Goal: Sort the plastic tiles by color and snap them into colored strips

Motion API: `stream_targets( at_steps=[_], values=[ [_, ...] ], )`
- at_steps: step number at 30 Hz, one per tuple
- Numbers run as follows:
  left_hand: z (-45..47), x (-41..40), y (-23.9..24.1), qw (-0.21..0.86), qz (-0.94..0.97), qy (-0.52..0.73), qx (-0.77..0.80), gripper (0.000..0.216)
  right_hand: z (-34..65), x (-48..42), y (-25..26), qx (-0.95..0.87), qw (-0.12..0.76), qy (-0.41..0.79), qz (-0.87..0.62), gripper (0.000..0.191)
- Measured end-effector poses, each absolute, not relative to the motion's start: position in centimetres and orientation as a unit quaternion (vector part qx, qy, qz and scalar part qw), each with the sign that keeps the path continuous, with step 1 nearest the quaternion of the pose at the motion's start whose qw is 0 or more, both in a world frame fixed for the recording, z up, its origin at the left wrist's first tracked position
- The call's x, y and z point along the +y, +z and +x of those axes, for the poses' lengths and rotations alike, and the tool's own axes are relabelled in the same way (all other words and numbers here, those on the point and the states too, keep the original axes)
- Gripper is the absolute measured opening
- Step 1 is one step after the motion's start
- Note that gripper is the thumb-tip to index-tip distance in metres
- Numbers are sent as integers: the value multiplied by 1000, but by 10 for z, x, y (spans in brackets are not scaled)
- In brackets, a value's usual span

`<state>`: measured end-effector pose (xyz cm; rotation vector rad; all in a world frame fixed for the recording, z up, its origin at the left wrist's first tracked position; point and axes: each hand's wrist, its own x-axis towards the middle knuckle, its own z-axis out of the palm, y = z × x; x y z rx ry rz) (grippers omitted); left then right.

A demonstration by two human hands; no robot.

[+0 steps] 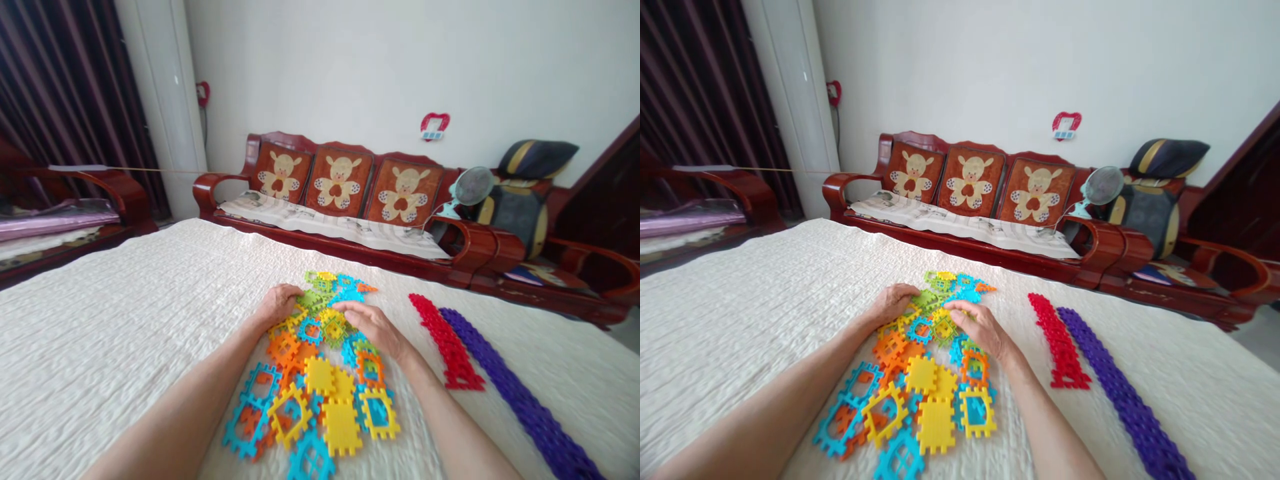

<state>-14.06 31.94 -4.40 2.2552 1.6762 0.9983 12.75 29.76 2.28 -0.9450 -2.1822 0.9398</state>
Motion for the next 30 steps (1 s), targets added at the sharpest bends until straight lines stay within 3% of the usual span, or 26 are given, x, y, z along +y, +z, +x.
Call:
stream_targets(
  at_steps=[5,14,21,24,30],
  values=[
    [-141,320,-45,76,755,327,564,37,144,326,1,-709,382,271,-527,34],
    [-140,318,-43,77,750,337,564,37,139,349,-26,-727,272,95,-623,44],
    [-139,317,-41,76,754,344,555,35,122,366,-16,-702,240,76,-666,50],
    [-139,316,-40,81,754,343,554,35,116,368,-22,-701,283,71,-650,45],
    [-139,317,-41,77,753,337,559,37,117,366,-35,-718,451,102,-521,42]
  ],
)
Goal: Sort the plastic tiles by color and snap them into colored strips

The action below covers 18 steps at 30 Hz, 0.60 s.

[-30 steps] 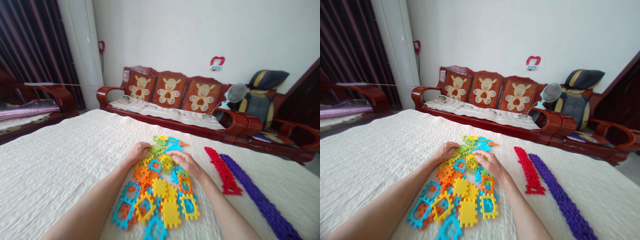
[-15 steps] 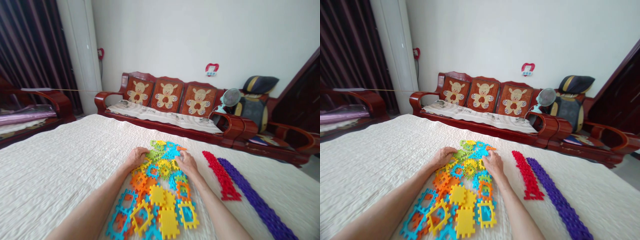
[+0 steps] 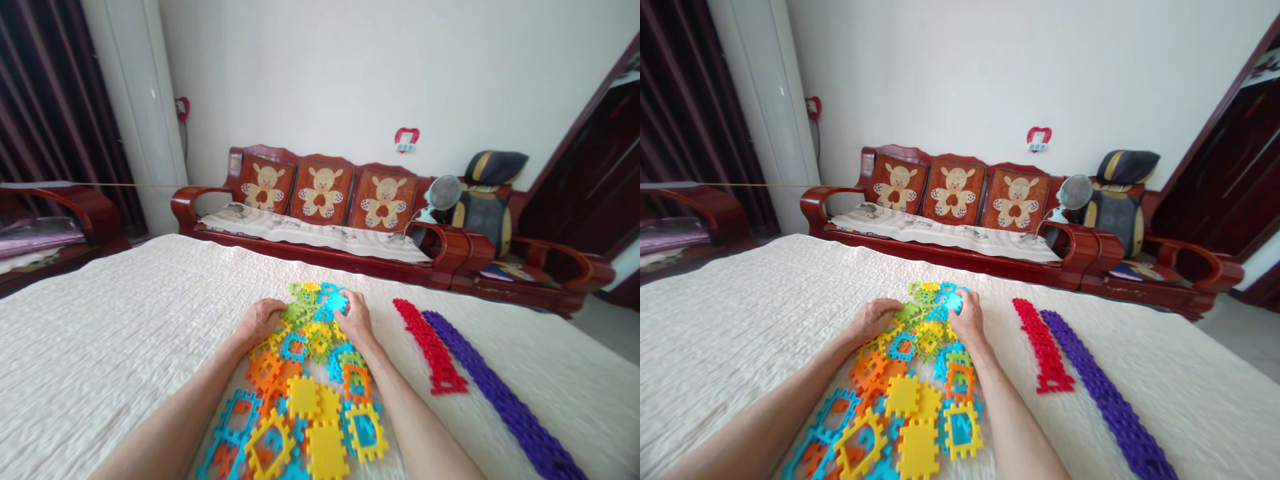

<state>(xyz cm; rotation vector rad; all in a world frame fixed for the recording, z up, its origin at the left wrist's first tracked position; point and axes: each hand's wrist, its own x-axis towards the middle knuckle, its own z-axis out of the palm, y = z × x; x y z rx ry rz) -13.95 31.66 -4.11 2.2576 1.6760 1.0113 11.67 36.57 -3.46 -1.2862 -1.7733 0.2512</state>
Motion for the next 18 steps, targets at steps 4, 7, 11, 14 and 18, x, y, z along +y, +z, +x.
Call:
stream_targets(
  at_steps=[4,7,11,14,18],
  values=[
    [-141,318,-44,79,752,336,561,36,124,368,-29,-674,530,146,-493,39],
    [-142,319,-46,83,750,333,565,36,137,369,-20,-644,547,98,-526,33],
    [-143,318,-45,91,747,328,571,36,161,367,-17,-630,496,-9,-597,29],
    [-143,317,-44,99,738,334,578,35,174,365,-23,-622,438,-29,-648,29],
    [-143,318,-44,102,733,339,581,34,177,359,-30,-634,365,9,-682,35]
  ],
)
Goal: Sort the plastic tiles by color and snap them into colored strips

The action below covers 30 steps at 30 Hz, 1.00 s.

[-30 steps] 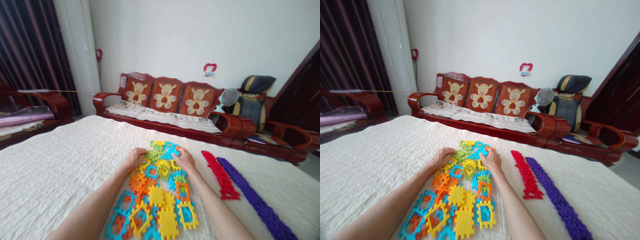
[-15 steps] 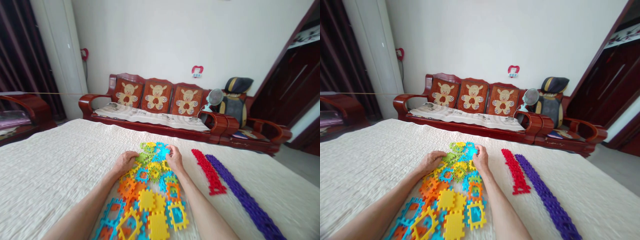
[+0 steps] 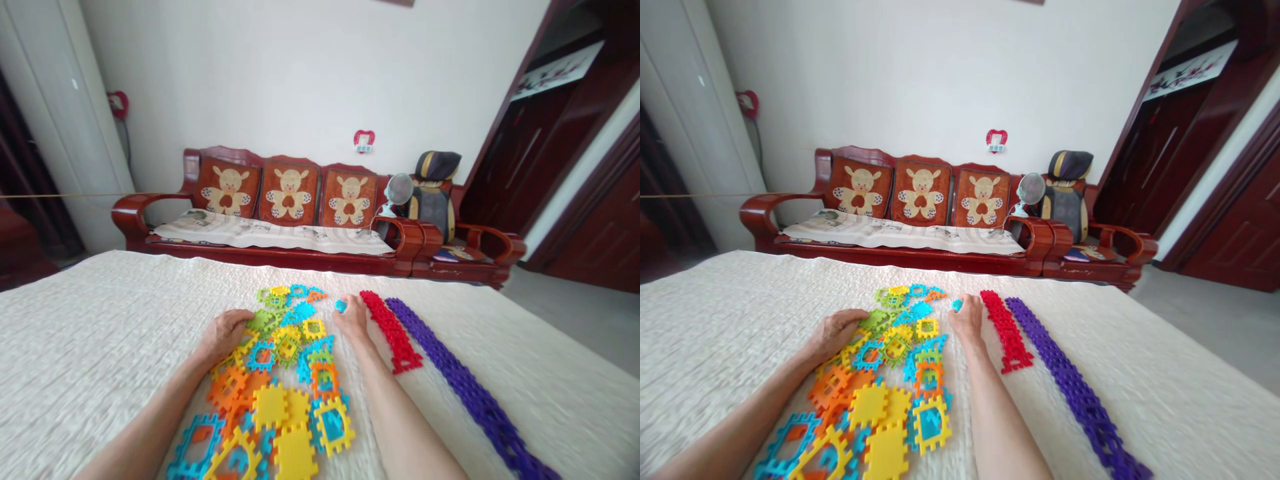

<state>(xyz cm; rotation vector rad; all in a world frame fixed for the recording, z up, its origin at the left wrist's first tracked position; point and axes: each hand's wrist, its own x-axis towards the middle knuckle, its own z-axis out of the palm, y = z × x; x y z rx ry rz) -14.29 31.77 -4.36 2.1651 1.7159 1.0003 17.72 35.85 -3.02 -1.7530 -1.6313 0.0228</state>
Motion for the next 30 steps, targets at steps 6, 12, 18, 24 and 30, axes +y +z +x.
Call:
stream_targets(
  at_steps=[6,12,18,24,30],
  values=[
    [-145,319,-46,105,741,339,570,35,178,347,-27,-628,306,11,-715,54],
    [-145,321,-47,98,743,339,568,35,193,354,-29,-660,281,16,-696,39],
    [-144,320,-46,96,738,338,577,34,191,368,-29,-597,303,-40,-742,38],
    [-144,320,-46,98,735,342,576,35,187,366,-29,-587,303,-35,-750,43],
    [-145,320,-47,93,739,338,575,35,185,363,-25,-603,258,-54,-753,30]
  ],
)
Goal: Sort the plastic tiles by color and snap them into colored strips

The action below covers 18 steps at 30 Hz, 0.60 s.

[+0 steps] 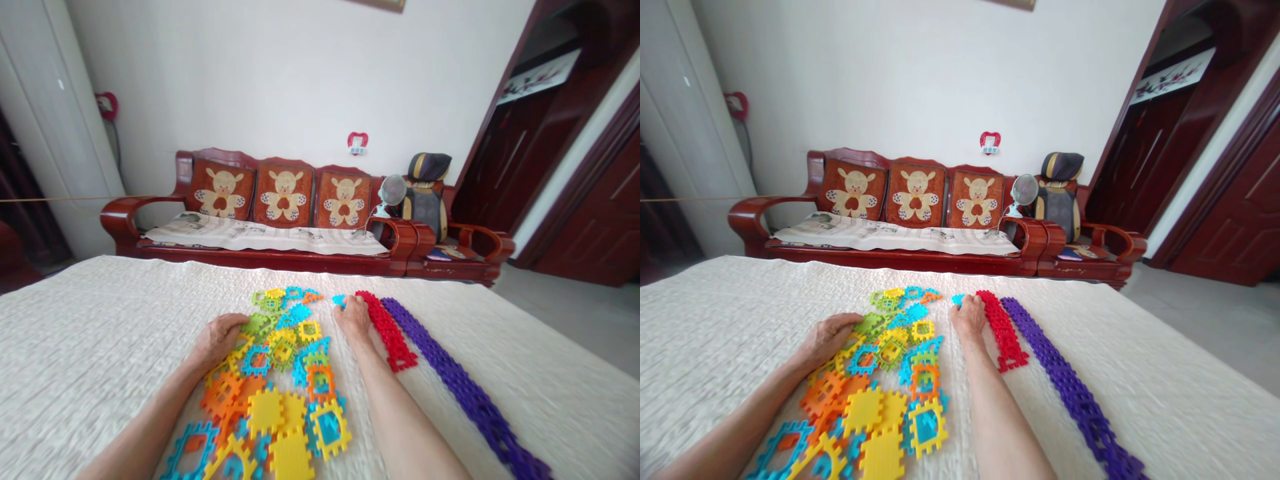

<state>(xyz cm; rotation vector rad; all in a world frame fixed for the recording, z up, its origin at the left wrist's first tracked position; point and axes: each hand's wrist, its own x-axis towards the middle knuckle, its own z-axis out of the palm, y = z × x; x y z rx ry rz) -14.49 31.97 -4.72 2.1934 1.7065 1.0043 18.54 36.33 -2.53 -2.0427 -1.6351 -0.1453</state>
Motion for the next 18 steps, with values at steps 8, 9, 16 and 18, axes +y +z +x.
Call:
stream_targets(
  at_steps=[8,9,16,18],
  values=[
    [-145,320,-47,92,741,336,575,35,183,363,-23,-596,253,-56,-760,32],
    [-145,320,-47,92,741,333,576,35,182,363,-23,-596,252,-55,-761,33],
    [-142,317,-43,76,747,316,580,37,185,363,-25,-604,248,-58,-755,31],
    [-141,316,-41,77,747,316,580,37,184,364,-25,-607,276,-72,-741,31]
  ],
)
